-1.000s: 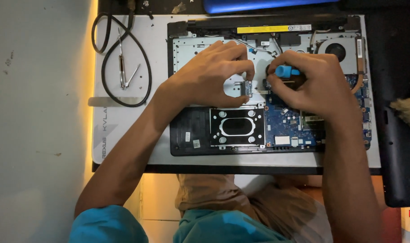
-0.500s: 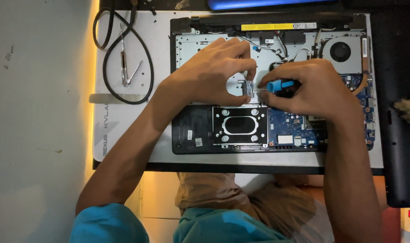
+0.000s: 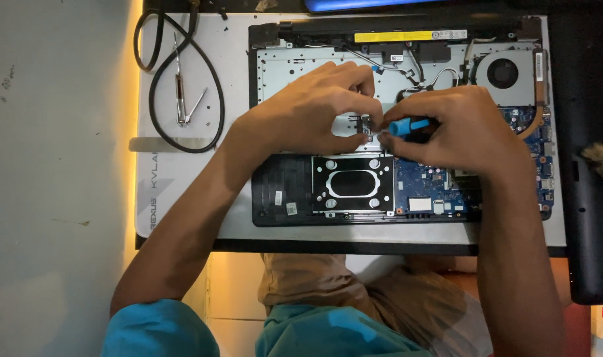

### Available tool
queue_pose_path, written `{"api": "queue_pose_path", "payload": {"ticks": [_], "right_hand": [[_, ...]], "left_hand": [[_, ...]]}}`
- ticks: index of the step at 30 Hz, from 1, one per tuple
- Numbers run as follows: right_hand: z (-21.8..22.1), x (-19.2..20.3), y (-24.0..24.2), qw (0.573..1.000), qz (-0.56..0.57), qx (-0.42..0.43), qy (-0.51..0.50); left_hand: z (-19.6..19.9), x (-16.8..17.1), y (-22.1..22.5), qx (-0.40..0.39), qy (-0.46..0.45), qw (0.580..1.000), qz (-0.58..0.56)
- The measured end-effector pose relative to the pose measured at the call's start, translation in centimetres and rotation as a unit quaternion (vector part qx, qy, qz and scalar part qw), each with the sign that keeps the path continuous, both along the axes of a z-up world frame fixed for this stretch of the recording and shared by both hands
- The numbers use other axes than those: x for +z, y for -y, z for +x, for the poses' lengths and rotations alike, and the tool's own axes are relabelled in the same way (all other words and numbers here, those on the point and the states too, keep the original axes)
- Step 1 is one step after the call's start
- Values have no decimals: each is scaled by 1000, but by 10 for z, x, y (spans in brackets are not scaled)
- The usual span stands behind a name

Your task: Disassembling a laptop by removing internal screws and disconnecting cables from the motherboard.

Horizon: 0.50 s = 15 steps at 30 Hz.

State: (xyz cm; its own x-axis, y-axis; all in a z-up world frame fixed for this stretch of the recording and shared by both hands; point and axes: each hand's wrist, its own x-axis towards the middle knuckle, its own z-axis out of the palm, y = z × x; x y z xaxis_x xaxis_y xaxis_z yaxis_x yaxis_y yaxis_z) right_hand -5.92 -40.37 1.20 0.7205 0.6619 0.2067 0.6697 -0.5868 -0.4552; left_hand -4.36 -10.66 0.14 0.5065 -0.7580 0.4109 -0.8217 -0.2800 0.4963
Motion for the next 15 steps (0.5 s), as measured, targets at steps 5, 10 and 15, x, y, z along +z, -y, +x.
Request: {"api": "queue_pose_path", "payload": {"ticks": [5,10,15], "right_hand": [[0,1,-1,1000,-7,-5,-3],[0,-1,-1,1000,-13,-3,1],[2,-4,1,1000,-4,2,-8]], "left_hand": [[1,-1,-1,0,15,1000,1],[-1,3,-1,-2,6,1000,-2],[-1,4,0,-3,-2,1000,-1]]}}
